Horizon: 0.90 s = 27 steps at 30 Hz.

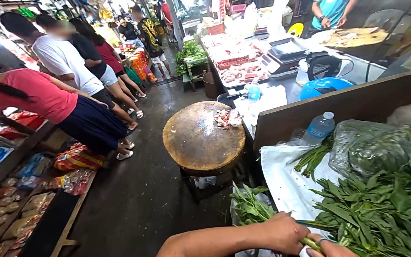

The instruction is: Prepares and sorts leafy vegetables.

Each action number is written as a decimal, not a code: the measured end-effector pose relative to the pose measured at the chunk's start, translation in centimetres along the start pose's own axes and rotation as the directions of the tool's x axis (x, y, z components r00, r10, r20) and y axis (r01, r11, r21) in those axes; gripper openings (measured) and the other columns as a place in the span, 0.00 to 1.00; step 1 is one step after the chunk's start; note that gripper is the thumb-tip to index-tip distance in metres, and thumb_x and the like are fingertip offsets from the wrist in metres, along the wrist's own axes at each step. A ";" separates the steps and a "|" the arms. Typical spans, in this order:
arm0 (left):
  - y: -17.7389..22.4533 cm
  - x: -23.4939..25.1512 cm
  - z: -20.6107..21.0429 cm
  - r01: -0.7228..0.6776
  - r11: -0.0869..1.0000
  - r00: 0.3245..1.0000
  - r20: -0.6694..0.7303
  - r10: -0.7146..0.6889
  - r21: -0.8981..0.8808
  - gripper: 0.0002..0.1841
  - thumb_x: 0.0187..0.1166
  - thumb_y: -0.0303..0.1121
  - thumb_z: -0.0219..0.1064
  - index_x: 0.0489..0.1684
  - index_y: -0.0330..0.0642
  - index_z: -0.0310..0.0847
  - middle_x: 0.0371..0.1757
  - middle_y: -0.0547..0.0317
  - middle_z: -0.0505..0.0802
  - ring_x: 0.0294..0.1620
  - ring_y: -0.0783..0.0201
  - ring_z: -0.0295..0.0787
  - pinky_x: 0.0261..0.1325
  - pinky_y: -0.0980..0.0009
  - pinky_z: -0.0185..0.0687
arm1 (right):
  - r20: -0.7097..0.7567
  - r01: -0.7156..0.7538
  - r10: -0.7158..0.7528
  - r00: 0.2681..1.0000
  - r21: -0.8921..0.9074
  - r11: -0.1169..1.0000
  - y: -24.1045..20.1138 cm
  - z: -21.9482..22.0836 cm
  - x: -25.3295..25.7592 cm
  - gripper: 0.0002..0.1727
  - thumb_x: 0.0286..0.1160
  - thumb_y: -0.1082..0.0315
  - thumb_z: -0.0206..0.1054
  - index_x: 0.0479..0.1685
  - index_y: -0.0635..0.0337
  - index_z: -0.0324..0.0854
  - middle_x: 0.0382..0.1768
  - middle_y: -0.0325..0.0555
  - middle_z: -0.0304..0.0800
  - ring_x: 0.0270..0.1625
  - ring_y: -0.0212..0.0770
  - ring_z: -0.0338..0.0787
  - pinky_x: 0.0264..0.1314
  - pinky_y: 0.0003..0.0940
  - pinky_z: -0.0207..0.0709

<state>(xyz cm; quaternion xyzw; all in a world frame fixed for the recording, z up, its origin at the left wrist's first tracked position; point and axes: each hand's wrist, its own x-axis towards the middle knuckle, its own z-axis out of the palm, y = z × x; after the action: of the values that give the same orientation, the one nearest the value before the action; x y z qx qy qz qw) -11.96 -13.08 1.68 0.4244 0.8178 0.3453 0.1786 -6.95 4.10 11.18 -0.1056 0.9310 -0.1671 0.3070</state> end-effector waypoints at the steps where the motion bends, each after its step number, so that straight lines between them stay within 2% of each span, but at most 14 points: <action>1: -0.1 0.0 -0.9 0.008 0.996 0.998 -0.058 -0.013 -0.083 0.09 0.70 0.22 0.69 0.45 0.30 0.88 0.37 0.38 0.93 0.44 0.40 0.93 0.52 0.40 0.83 | -0.118 0.087 -0.067 0.991 0.174 0.981 1.2 -0.4 -0.5 0.26 0.88 0.60 0.60 0.73 0.72 0.76 0.57 0.71 0.88 0.58 0.67 0.90 0.62 0.67 0.80; 3: -0.2 0.0 -3.0 0.027 0.961 0.983 -0.166 -0.075 -0.274 0.10 0.79 0.22 0.62 0.50 0.28 0.88 0.44 0.38 0.94 0.50 0.45 0.93 0.58 0.44 0.85 | -0.397 0.355 -0.168 0.902 0.463 0.812 3.6 -0.8 -1.5 0.30 0.81 0.72 0.57 0.82 0.78 0.63 0.73 0.73 0.76 0.69 0.58 0.85 0.72 0.53 0.80; 4: -0.3 0.1 -3.8 0.031 0.932 0.974 -0.200 -0.110 -0.361 0.11 0.84 0.25 0.60 0.52 0.28 0.88 0.46 0.40 0.94 0.50 0.49 0.93 0.59 0.48 0.85 | -0.544 0.504 -0.173 0.821 0.551 0.665 4.3 -0.6 -1.5 0.30 0.79 0.75 0.56 0.82 0.77 0.62 0.78 0.68 0.72 0.74 0.52 0.83 0.75 0.49 0.80; 6: -0.1 0.2 -5.4 0.046 0.871 0.963 -0.212 -0.170 -0.490 0.13 0.87 0.30 0.59 0.53 0.30 0.88 0.46 0.45 0.94 0.49 0.58 0.91 0.59 0.55 0.84 | -0.749 0.719 -0.112 0.653 0.567 0.402 4.2 -0.1 -0.5 0.27 0.79 0.77 0.55 0.80 0.69 0.70 0.81 0.52 0.74 0.79 0.48 0.80 0.78 0.51 0.79; 7: 0.1 0.4 -6.0 0.047 0.844 0.959 -0.213 -0.188 -0.534 0.14 0.88 0.31 0.59 0.52 0.30 0.88 0.45 0.47 0.94 0.47 0.62 0.90 0.58 0.59 0.84 | -0.799 0.766 -0.072 0.597 0.541 0.346 3.5 -0.1 0.2 0.26 0.79 0.78 0.55 0.78 0.66 0.75 0.81 0.50 0.76 0.80 0.50 0.80 0.79 0.53 0.80; 10: 1.3 0.9 -6.8 0.069 0.763 0.948 -0.195 -0.251 -0.642 0.12 0.86 0.31 0.62 0.49 0.32 0.88 0.40 0.57 0.93 0.40 0.74 0.88 0.51 0.70 0.85 | -0.861 0.806 0.120 0.494 0.505 0.308 0.7 0.1 2.4 0.22 0.79 0.77 0.53 0.68 0.67 0.82 0.75 0.49 0.84 0.72 0.51 0.88 0.68 0.51 0.88; 12: 1.9 1.3 -6.9 0.092 0.727 0.942 -0.178 -0.285 -0.680 0.10 0.85 0.32 0.63 0.47 0.35 0.88 0.35 0.64 0.91 0.32 0.77 0.84 0.41 0.75 0.84 | -0.854 0.822 0.206 0.477 0.517 0.239 -0.2 -0.2 4.2 0.21 0.84 0.73 0.54 0.72 0.70 0.77 0.73 0.51 0.84 0.69 0.51 0.90 0.66 0.49 0.90; 16: 2.4 1.9 -6.0 0.183 0.710 0.909 -0.159 -0.386 -0.680 0.08 0.75 0.37 0.73 0.40 0.43 0.87 0.24 0.70 0.86 0.23 0.77 0.79 0.30 0.75 0.78 | -0.826 0.846 0.315 0.468 0.522 0.111 -1.5 0.5 7.0 0.47 0.77 0.60 0.73 0.89 0.74 0.50 0.84 0.59 0.70 0.76 0.52 0.84 0.74 0.48 0.85; 18: 2.4 2.2 -5.7 0.214 0.739 0.858 -0.239 -0.455 -0.639 0.09 0.67 0.38 0.77 0.37 0.46 0.87 0.25 0.71 0.85 0.25 0.77 0.79 0.33 0.74 0.79 | -0.809 0.822 0.351 0.471 0.547 0.157 -2.8 1.7 7.2 0.57 0.70 0.54 0.78 0.91 0.75 0.44 0.87 0.62 0.63 0.80 0.49 0.80 0.75 0.41 0.84; 20: 1.8 2.3 -5.6 0.248 0.810 0.803 -0.354 -0.479 -0.531 0.12 0.71 0.40 0.76 0.41 0.42 0.86 0.28 0.66 0.85 0.28 0.73 0.79 0.36 0.72 0.78 | -0.787 0.742 0.335 0.518 0.609 0.282 -3.9 3.2 6.2 0.62 0.62 0.54 0.82 0.92 0.74 0.44 0.90 0.62 0.57 0.86 0.44 0.72 0.81 0.33 0.77; 22: 0.6 2.2 -4.9 0.284 0.919 0.798 -0.465 -0.385 -0.274 0.13 0.77 0.39 0.70 0.45 0.37 0.87 0.31 0.54 0.90 0.31 0.62 0.87 0.40 0.63 0.84 | -0.741 0.601 0.276 0.613 0.663 0.446 -4.2 3.3 5.0 0.64 0.56 0.52 0.84 0.93 0.70 0.48 0.92 0.59 0.52 0.90 0.42 0.64 0.85 0.34 0.71; 23: -0.1 1.8 -3.9 0.272 0.954 0.833 -0.465 -0.301 -0.130 0.11 0.74 0.33 0.69 0.46 0.34 0.87 0.32 0.49 0.92 0.34 0.54 0.92 0.41 0.55 0.87 | -0.721 0.519 0.229 0.653 0.647 0.559 -3.8 2.3 4.7 0.61 0.57 0.50 0.83 0.92 0.69 0.52 0.92 0.60 0.52 0.91 0.44 0.63 0.86 0.38 0.69; 25: -0.1 0.5 -1.6 0.166 0.984 0.928 -0.347 -0.134 0.064 0.12 0.65 0.26 0.72 0.45 0.32 0.88 0.33 0.41 0.93 0.38 0.42 0.94 0.43 0.43 0.88 | -0.593 0.317 0.137 0.793 0.595 0.739 -1.4 -0.9 4.5 0.42 0.70 0.56 0.74 0.86 0.62 0.68 0.90 0.57 0.60 0.88 0.46 0.68 0.85 0.43 0.68; 27: 0.2 -0.3 -1.3 0.008 0.996 0.957 -0.291 0.018 0.088 0.15 0.62 0.23 0.71 0.49 0.33 0.89 0.35 0.43 0.94 0.38 0.45 0.94 0.43 0.45 0.90 | -0.407 0.174 0.070 0.911 0.532 0.828 2.7 -3.1 5.6 0.22 0.85 0.66 0.60 0.75 0.56 0.82 0.73 0.49 0.85 0.70 0.39 0.88 0.74 0.40 0.80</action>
<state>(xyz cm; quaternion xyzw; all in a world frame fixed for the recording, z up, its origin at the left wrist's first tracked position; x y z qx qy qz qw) -12.46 -13.77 2.69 0.3786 0.8485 0.3679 0.0363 -13.54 5.69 9.46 -0.0002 0.8811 -0.4580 0.1178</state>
